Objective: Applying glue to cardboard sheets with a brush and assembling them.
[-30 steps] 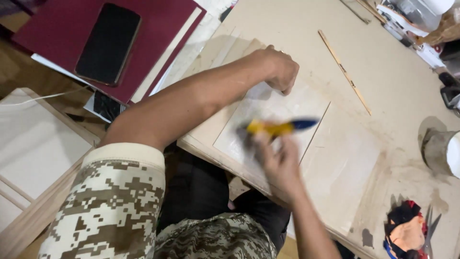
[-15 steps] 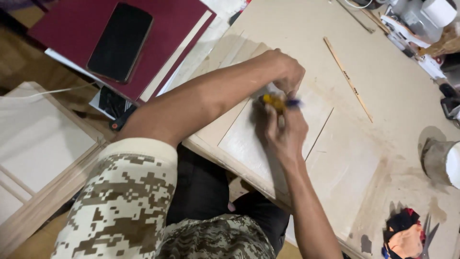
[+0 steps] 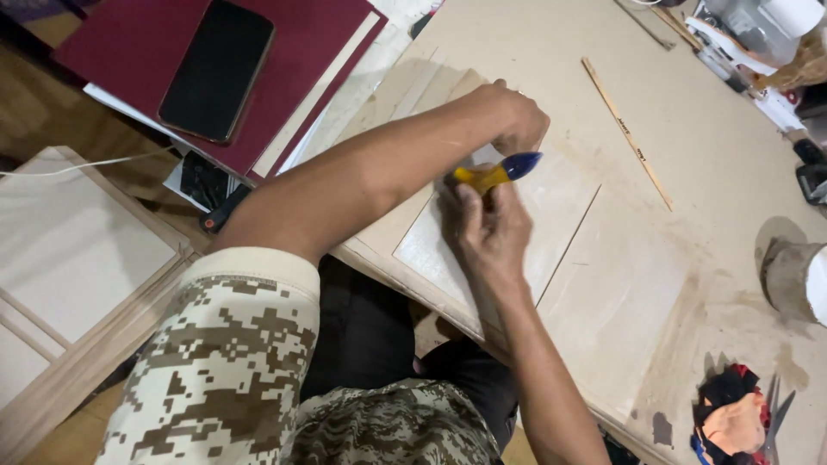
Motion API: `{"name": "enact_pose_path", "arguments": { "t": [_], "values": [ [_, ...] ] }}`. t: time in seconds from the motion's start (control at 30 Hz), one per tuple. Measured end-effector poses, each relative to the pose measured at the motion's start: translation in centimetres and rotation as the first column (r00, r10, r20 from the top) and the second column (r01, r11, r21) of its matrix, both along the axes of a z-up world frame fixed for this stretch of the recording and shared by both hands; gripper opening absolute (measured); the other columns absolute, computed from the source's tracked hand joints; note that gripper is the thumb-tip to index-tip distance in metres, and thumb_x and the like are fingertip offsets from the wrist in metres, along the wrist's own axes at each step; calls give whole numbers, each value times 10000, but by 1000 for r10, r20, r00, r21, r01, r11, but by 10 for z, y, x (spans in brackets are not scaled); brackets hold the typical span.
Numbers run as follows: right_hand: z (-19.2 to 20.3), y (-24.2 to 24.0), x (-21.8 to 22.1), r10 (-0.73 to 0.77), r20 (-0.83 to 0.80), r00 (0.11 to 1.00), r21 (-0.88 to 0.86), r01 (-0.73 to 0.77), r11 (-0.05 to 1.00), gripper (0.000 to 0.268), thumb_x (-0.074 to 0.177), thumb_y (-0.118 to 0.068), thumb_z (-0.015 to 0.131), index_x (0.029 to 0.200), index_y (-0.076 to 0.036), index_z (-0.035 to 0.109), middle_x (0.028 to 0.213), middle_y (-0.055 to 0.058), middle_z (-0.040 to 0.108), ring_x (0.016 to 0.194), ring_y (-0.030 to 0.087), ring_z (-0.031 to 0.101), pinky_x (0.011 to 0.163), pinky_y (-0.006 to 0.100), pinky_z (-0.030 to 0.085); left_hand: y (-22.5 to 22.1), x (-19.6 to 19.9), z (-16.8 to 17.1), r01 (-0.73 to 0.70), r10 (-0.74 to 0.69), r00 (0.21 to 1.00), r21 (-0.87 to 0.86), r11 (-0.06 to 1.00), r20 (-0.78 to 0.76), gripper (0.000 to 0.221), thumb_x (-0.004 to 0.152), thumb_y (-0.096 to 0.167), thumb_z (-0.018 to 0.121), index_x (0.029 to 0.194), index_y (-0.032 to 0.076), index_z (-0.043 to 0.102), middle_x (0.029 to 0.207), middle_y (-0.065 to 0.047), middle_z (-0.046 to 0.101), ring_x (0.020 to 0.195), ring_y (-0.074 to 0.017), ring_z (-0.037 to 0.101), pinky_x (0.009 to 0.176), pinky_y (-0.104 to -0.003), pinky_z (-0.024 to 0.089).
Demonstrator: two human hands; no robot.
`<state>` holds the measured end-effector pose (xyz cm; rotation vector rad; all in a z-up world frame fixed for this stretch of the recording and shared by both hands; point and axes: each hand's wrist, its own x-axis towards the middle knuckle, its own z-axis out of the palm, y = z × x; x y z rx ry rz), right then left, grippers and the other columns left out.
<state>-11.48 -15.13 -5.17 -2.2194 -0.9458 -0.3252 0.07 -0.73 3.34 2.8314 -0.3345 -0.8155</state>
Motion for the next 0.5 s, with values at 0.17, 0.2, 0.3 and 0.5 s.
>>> {"name": "enact_pose_path", "arguments": {
  "t": [0.17,0.2,0.3,0.5],
  "values": [
    [15,-1,-60,553,-170,816,80,-548,833,179,1063,-203,510,1055,-138,677,1174,90,740,933,277,731,829,381,556,0,13,-9,31,-32,999,21,999,41,429,936,110,570,1124,441,768,1379,26,634,1293,-246,556,1142,-537,251],
    [-12,-9,-44,546,-160,822,85,-540,838,179,1063,-203,510,1055,-138,677,1174,90,740,933,277,731,829,381,556,0,29,-20,42,-43,998,31,999,47,429,936,110,570,1124,441,768,1379,26,634,1293,-246,556,1142,-537,251],
    [-41,-36,-13,671,-741,1,578,509,638,509,962,-280,595,1344,54,565,1356,235,643,1223,341,641,1103,486,488,-11,41,-50,33,-38,993,45,998,111,457,821,445,775,1236,259,718,1360,-59,652,1313,-328,566,1104,-694,314],
    [49,-56,-31,350,-470,810,158,-314,936,215,1070,-194,513,1084,-30,651,999,76,634,891,190,674,771,302,592,-7,1,-15,54,-63,988,66,996,141,353,914,169,463,1193,124,675,1326,-167,631,1307,-355,483,1097,-580,280]
  ]
}}
